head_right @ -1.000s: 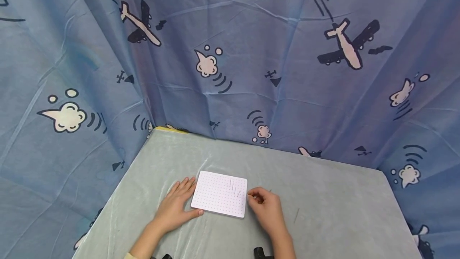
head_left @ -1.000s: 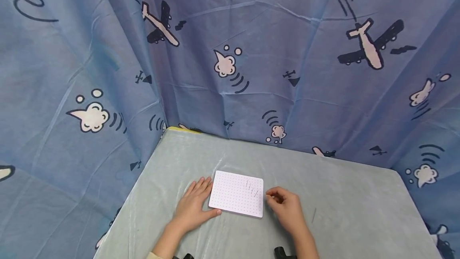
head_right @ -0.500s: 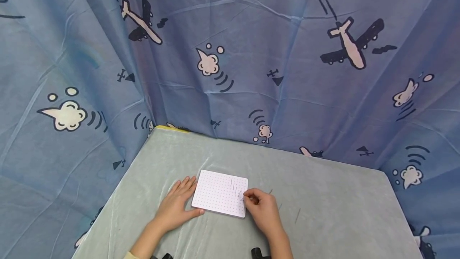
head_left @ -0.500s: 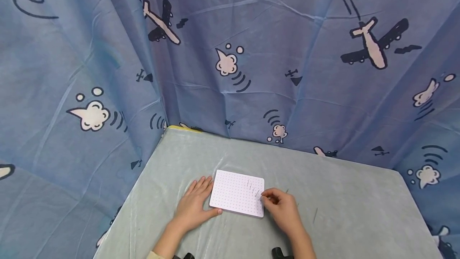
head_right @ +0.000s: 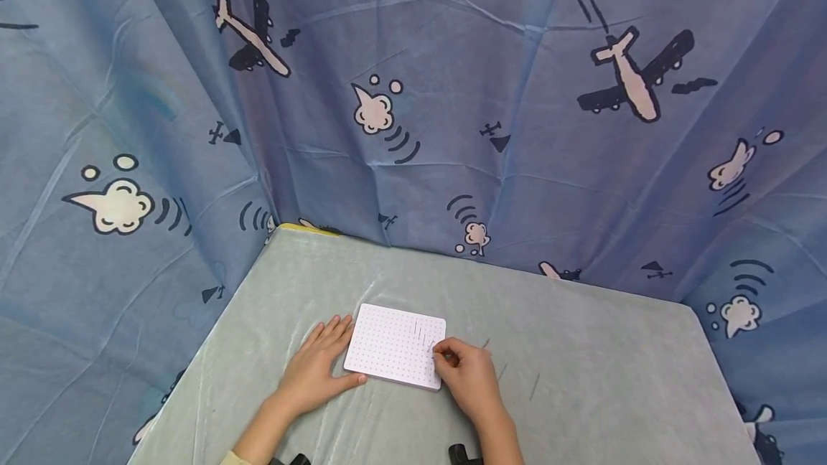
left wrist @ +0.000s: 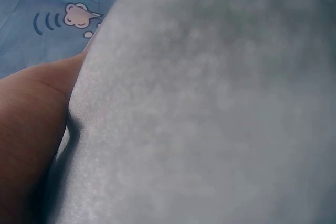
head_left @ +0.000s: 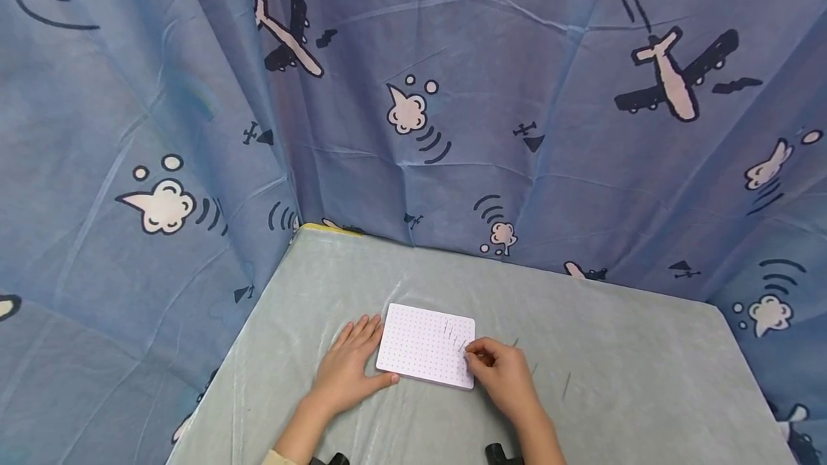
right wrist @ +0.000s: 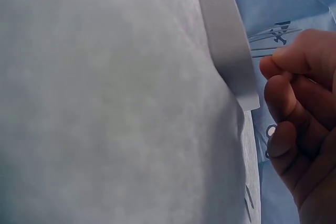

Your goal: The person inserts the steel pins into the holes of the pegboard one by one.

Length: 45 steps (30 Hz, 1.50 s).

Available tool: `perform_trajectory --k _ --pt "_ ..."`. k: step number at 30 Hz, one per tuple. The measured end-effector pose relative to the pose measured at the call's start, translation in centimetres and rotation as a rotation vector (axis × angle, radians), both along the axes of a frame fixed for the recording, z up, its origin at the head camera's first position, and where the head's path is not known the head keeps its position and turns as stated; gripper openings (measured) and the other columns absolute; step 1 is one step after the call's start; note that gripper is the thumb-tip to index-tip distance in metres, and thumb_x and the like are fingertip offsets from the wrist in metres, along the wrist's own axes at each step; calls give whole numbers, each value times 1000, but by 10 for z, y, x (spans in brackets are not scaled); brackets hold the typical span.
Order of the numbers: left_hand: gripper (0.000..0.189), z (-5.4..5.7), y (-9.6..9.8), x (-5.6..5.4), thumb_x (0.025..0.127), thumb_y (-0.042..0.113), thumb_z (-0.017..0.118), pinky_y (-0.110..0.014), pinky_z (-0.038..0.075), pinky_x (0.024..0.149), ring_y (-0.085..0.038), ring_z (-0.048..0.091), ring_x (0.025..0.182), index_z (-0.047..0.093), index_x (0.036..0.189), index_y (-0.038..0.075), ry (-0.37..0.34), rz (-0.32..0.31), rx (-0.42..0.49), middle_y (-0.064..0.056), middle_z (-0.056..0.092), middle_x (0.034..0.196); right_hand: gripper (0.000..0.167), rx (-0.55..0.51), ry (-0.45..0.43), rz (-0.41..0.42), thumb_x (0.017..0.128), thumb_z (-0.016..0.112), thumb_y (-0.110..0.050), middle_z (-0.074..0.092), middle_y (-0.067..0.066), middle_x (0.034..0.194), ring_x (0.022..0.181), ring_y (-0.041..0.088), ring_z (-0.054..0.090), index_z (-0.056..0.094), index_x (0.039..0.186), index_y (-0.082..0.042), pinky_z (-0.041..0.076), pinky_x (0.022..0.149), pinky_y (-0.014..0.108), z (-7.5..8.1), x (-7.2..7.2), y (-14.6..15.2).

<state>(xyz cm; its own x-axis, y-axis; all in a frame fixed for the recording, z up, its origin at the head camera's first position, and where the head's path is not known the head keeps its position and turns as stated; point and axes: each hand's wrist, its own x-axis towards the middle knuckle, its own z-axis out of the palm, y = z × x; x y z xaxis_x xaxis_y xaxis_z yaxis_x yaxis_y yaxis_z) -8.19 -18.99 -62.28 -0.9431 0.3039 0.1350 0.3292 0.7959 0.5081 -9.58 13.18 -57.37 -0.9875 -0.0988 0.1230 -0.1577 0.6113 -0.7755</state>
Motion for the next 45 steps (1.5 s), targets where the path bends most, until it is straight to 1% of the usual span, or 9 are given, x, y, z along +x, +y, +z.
perform_trajectory --k 6,12,19,24,28,32,36,42,45 --pt "107 4 1 -2 89 74 75 -41 9 137 -24 22 167 42 169 10 -12 -1 -17 -3 33 177 18 55 3 -4 89 84 1 65 -11 72 61 7 54 79 89 -17 46 52 22 3 -1 0" --pt "108 7 3 -1 88 72 78 -40 9 137 -23 21 167 41 169 11 -31 7 -23 -2 33 178 17 38 4 -3 89 83 1 66 -11 72 61 7 54 80 87 -16 47 53 22 4 -1 -1" --pt "108 4 3 1 88 72 78 -41 10 137 -23 22 166 43 169 10 -34 9 -28 -3 34 177 10 25 -36 -36 93 84 -2 65 -8 73 62 9 54 81 93 -11 46 52 22 0 3 -1" --pt "107 1 3 2 88 73 77 -43 12 137 -25 24 166 44 168 10 -13 13 -26 -3 36 176 10 7 -42 -60 93 85 -2 71 -7 80 67 10 59 82 96 -11 51 57 23 -1 5 1" --pt "108 -2 4 1 88 75 76 -44 12 137 -25 24 166 44 168 11 -5 15 -30 -2 35 177 11 6 -42 -87 93 86 -3 72 -6 83 73 11 61 81 100 -10 53 63 24 -2 7 6" --pt "107 -1 4 1 88 74 76 -45 13 137 -26 24 166 44 168 10 1 11 -27 -3 35 176 12 9 -30 -118 93 85 -4 72 -5 85 78 12 63 81 103 -9 54 67 25 -3 7 13" --pt "107 0 4 1 88 73 77 -43 11 137 -25 23 166 43 169 11 -9 13 -18 -2 35 177 12 10 -10 -151 93 86 -4 72 -4 85 79 13 63 81 103 -8 54 67 25 -4 7 22" --pt "106 1 4 2 88 72 78 -46 15 136 -28 28 165 47 167 9 17 13 -16 -5 39 175 14 36 9 -226 91 87 -3 71 -4 83 78 13 63 81 103 -7 53 64 24 -4 9 34" --pt "106 1 4 3 87 72 78 -43 12 137 -26 25 166 45 168 11 -2 14 -22 -3 37 176 15 56 7 -263 91 87 -3 72 -1 85 78 15 63 81 104 -6 52 63 24 -4 10 40"
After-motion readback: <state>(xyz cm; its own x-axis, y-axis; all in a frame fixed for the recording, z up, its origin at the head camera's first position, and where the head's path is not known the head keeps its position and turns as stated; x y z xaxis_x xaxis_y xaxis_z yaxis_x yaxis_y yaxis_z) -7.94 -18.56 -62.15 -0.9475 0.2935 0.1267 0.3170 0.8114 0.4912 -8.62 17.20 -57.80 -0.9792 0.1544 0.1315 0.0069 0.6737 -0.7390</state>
